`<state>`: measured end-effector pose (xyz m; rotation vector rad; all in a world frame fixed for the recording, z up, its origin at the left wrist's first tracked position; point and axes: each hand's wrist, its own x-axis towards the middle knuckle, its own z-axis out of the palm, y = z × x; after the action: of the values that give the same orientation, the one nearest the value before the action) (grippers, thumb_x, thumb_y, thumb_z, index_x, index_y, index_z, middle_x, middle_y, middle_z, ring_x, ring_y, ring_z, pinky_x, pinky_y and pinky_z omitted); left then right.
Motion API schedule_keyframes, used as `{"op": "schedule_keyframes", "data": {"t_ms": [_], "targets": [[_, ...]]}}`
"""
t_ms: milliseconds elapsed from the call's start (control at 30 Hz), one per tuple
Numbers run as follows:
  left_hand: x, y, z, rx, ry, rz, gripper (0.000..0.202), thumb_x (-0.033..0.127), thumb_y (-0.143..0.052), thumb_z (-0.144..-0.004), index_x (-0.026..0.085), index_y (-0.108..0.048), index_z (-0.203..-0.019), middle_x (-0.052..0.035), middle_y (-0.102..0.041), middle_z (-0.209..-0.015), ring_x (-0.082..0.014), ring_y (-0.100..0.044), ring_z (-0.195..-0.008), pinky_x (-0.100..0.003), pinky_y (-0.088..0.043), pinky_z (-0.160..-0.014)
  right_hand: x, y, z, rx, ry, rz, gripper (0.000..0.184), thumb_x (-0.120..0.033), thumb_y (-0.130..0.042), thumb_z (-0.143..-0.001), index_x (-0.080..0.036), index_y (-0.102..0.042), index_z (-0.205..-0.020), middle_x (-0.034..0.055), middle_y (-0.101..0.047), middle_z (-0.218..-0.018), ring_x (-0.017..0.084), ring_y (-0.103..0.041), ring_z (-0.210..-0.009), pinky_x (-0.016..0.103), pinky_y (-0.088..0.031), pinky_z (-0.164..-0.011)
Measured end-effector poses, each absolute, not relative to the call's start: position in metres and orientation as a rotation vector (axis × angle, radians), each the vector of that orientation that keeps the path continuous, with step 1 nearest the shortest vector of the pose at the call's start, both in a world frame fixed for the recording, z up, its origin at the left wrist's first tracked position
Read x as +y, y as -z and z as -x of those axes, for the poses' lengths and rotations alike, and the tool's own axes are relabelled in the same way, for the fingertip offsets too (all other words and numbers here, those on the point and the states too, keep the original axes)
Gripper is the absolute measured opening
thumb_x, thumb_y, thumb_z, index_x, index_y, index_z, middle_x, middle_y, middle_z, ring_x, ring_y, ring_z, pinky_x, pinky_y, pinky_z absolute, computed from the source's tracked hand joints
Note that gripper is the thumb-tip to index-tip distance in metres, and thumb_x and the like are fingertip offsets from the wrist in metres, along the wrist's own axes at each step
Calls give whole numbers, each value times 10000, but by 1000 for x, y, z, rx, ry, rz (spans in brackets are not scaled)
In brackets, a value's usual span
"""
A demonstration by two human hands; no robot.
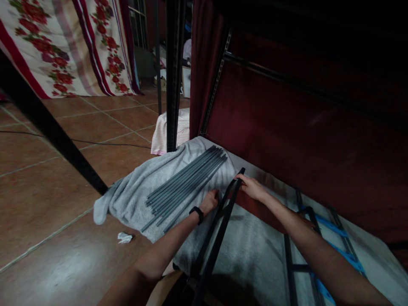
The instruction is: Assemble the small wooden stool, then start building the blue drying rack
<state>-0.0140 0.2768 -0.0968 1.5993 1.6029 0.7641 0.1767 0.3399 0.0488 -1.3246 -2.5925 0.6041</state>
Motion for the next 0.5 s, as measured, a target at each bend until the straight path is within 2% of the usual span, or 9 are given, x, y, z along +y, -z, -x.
{"op": "schedule_keyframes", "data": {"t_ms": [133, 300, 367, 500], "targets": [[285, 85, 12, 1612, -800, -1538, 395, 128, -427, -905, 109, -611, -1254, -156, -687, -1182, -240, -622, -1128, -347, -464, -980, 333, -59, -176, -2622, -611, 1324, 329, -215, -590, -810, -299, -635, -1124, -37, -708, -845, 176, -646, -767, 256, -449, -708], [288, 76, 7, 1588, -827, -1477, 308, 267, -445, -950, 113, -711, -953, -128, -725, -927, -229, -671, -926, -310, -504, -820, 320, -68, -173, -2625, -601, 1357, 344, -225, -567, -806, -299, -650, -1132, -41, -684, -786, 173, -634, -735, 253, -439, -675], [288, 76, 6, 1580, -843, -1441, 269, 247, -478, -923, 116, -710, -888, -108, -715, -853, -214, -669, -851, -293, -501, -750, 316, -69, -173, -2622, -615, 1352, 353, -233, -566, -807, -302, -651, -1142, -41, -685, -791, 176, -641, -751, 252, -445, -675], [287, 79, 5, 1545, -883, -1371, 203, 107, -497, -827, 113, -700, -812, -77, -693, -784, -171, -644, -745, -259, -477, -677, 311, -68, -173, -2600, -638, 1349, 418, -233, -567, -804, -305, -639, -1209, -35, -708, -842, 183, -661, -778, 262, -473, -713]]}}
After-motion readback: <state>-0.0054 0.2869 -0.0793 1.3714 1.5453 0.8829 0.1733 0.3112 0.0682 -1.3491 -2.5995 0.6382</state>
